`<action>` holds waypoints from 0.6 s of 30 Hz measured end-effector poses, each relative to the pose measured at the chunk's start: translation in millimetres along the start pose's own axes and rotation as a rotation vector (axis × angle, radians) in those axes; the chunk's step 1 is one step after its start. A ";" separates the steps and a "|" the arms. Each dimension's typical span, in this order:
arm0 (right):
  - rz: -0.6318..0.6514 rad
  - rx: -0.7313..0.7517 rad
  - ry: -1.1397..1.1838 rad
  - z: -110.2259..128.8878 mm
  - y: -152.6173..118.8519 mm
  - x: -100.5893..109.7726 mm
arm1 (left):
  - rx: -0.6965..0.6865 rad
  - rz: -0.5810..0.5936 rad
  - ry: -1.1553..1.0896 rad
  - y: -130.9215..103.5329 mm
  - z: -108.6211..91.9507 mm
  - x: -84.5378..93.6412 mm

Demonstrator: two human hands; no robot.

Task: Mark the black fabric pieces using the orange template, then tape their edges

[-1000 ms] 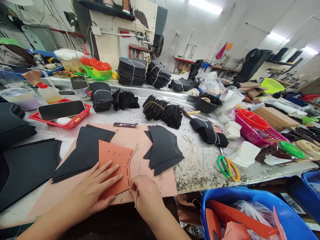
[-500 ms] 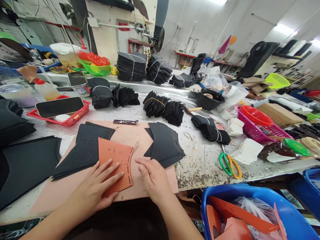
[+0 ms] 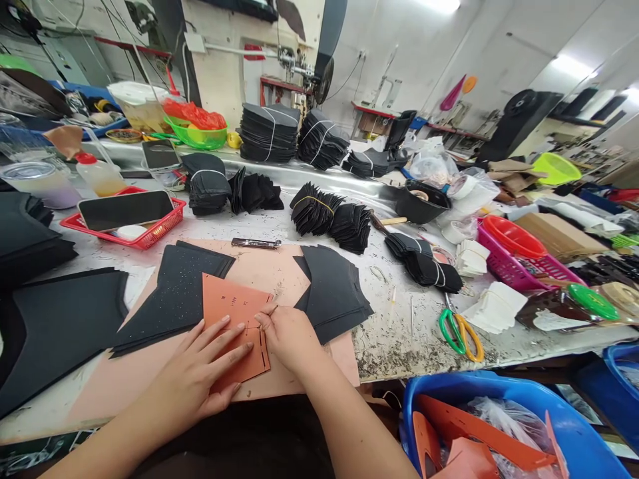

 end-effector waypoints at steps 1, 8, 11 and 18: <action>-0.001 -0.002 0.007 -0.5 0.4 0.7 | 0.003 -0.008 -0.001 0.2 -0.2 0.5; -0.063 -0.022 0.044 -6.6 5.3 0.9 | 0.096 -0.045 -0.085 1.8 -1.1 2.1; -0.080 -0.016 0.110 -9.5 6.1 -0.2 | 0.124 -0.055 -0.125 1.7 -0.9 2.8; -0.152 -0.030 0.122 -14.6 10.4 3.1 | 0.127 -0.079 -0.127 4.1 -0.9 4.8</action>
Point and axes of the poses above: each hand's wrist, its own y-axis towards the middle knuckle, its own x-axis out of the back of the hand, z = x × y, the point moved 3 cm from there along y, towards the middle knuckle, and after that the axes turned 11 degrees about y, right-handed, at the moved point
